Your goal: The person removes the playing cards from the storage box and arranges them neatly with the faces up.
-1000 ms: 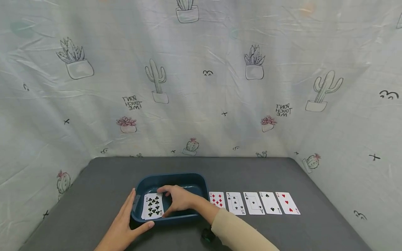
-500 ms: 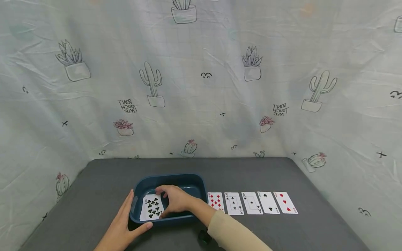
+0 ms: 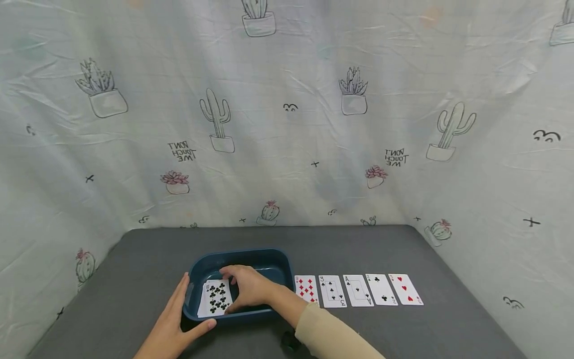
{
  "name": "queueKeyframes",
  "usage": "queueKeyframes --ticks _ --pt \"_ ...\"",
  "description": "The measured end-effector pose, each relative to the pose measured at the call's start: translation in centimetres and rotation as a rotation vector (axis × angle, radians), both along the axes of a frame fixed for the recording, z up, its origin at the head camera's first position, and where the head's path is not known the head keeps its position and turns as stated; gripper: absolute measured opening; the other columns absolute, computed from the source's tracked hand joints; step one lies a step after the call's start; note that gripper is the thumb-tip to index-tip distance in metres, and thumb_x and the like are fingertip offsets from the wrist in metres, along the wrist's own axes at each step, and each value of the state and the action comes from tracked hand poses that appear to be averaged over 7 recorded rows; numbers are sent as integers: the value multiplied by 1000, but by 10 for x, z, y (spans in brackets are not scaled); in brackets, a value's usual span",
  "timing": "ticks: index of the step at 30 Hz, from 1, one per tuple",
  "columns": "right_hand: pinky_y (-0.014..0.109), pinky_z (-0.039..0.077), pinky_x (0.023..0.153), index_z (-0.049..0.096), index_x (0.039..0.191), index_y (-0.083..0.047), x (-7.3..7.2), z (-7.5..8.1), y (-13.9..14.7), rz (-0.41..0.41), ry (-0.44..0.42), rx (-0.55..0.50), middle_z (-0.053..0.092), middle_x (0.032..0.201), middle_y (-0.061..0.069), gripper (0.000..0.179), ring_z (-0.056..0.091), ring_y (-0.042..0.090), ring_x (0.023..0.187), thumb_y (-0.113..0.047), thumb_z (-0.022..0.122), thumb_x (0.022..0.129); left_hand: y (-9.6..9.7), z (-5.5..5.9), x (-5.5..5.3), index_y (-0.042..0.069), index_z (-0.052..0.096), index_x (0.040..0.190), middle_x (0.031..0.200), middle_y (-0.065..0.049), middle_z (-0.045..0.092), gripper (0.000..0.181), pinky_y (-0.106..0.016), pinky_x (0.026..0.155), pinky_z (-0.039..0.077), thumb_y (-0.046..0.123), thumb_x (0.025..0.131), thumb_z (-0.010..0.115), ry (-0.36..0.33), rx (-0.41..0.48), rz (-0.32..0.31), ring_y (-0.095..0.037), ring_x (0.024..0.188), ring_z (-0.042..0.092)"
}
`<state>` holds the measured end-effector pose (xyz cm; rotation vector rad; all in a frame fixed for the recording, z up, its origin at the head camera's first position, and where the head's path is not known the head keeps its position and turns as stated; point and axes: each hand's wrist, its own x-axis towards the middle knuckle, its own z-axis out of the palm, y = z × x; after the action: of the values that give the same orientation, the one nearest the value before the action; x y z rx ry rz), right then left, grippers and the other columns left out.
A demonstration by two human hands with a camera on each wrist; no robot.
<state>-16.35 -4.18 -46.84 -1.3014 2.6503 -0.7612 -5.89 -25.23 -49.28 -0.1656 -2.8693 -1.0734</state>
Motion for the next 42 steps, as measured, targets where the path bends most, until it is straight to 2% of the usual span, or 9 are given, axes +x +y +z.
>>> queueKeyframes --ticks 11,22,32,42 --pt "10 48 72 44 145 -8 -3 -7 3 33 -27 -84 56 127 1 88 58 -4 87 -20 91 72 1 -6 -5 8 -13 156 159 -28 -1 130 -73 102 22 69 76 70 -56 -20 13 -55 139 13" --pt "10 47 69 44 146 -8 -4 -7 4 41 -32 -83 59 126 0 88 57 -7 76 -21 90 72 2 -6 -4 7 -13 156 159 -29 -1 130 -73 102 21 68 77 70 -47 -11 9 -55 139 12" --pt "11 48 70 44 146 -8 -4 -7 4 45 -59 -114 59 125 -2 89 57 -6 77 -22 91 72 1 -6 -4 6 -12 156 159 -29 0 130 -73 102 21 68 76 71 -33 -7 5 -55 139 12" --pt "11 48 71 44 146 -9 -5 -6 5 40 -80 -130 60 124 -2 89 58 -6 77 -23 91 71 3 -5 -5 6 -13 156 158 -30 -1 131 -72 103 20 69 76 70 -62 -15 12 -55 139 12"
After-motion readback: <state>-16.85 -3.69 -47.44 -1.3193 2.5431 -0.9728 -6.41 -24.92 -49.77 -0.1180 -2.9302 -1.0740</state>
